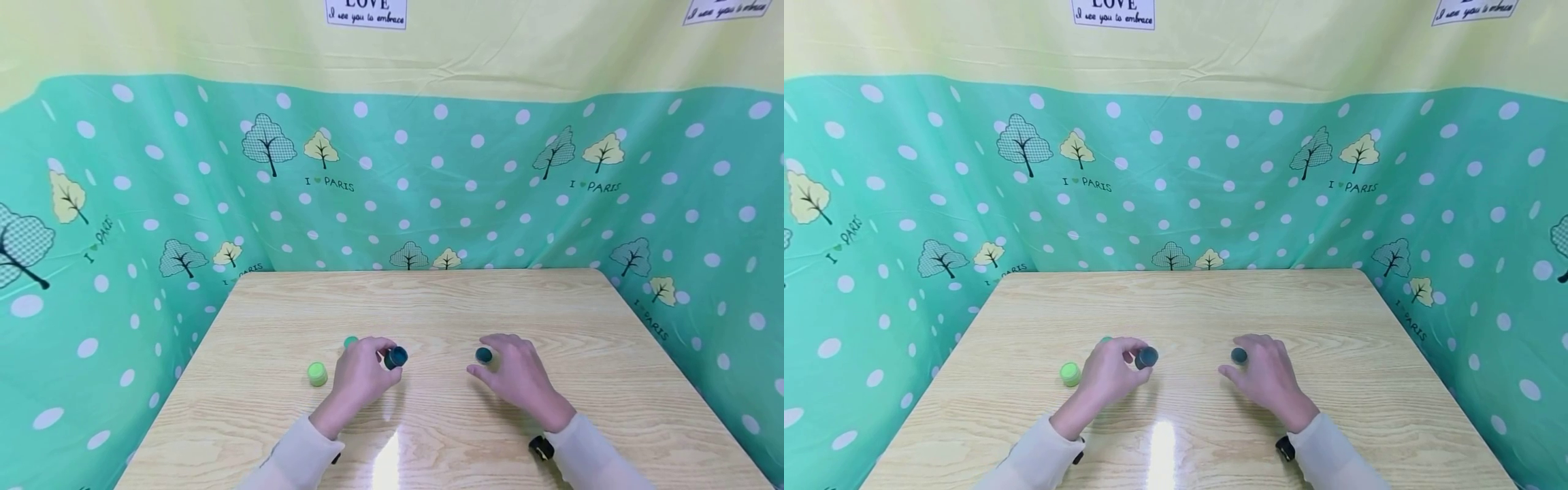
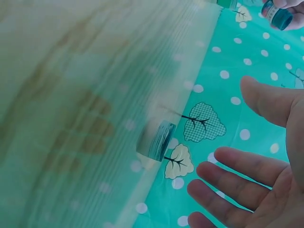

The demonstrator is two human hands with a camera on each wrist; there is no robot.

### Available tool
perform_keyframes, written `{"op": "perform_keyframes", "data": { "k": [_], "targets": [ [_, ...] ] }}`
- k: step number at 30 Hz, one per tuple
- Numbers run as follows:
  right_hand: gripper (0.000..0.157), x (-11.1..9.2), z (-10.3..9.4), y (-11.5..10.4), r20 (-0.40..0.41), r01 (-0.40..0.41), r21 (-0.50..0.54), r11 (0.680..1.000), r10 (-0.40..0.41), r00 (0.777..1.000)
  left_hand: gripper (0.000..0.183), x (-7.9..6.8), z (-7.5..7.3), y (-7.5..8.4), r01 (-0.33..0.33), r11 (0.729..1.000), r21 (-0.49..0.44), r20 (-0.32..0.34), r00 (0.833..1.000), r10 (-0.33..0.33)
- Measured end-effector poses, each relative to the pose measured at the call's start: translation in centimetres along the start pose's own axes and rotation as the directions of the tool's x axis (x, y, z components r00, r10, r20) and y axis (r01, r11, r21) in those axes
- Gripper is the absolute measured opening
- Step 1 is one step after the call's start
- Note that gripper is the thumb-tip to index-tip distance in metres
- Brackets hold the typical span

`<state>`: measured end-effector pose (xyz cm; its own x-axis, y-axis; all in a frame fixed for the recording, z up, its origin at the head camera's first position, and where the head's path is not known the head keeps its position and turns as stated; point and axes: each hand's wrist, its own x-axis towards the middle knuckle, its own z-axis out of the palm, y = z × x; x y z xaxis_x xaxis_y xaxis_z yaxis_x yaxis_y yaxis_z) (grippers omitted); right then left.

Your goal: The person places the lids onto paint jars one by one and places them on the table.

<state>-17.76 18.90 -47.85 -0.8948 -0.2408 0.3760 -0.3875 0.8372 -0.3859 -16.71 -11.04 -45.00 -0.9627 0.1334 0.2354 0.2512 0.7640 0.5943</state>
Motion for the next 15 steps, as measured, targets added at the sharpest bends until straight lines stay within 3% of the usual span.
{"op": "perform_keyframes", "data": {
  "k": [15],
  "targets": [
    [0.051, 0.92, 0.35, 0.63, 0.076, -0.085, -0.041, 0.996, 0.088, 0.993, 0.027, -0.43, 0.12, -0.10, -0.005, 1.000, 0.016, 0.004, 1.000, 0.004]
  ]
}}
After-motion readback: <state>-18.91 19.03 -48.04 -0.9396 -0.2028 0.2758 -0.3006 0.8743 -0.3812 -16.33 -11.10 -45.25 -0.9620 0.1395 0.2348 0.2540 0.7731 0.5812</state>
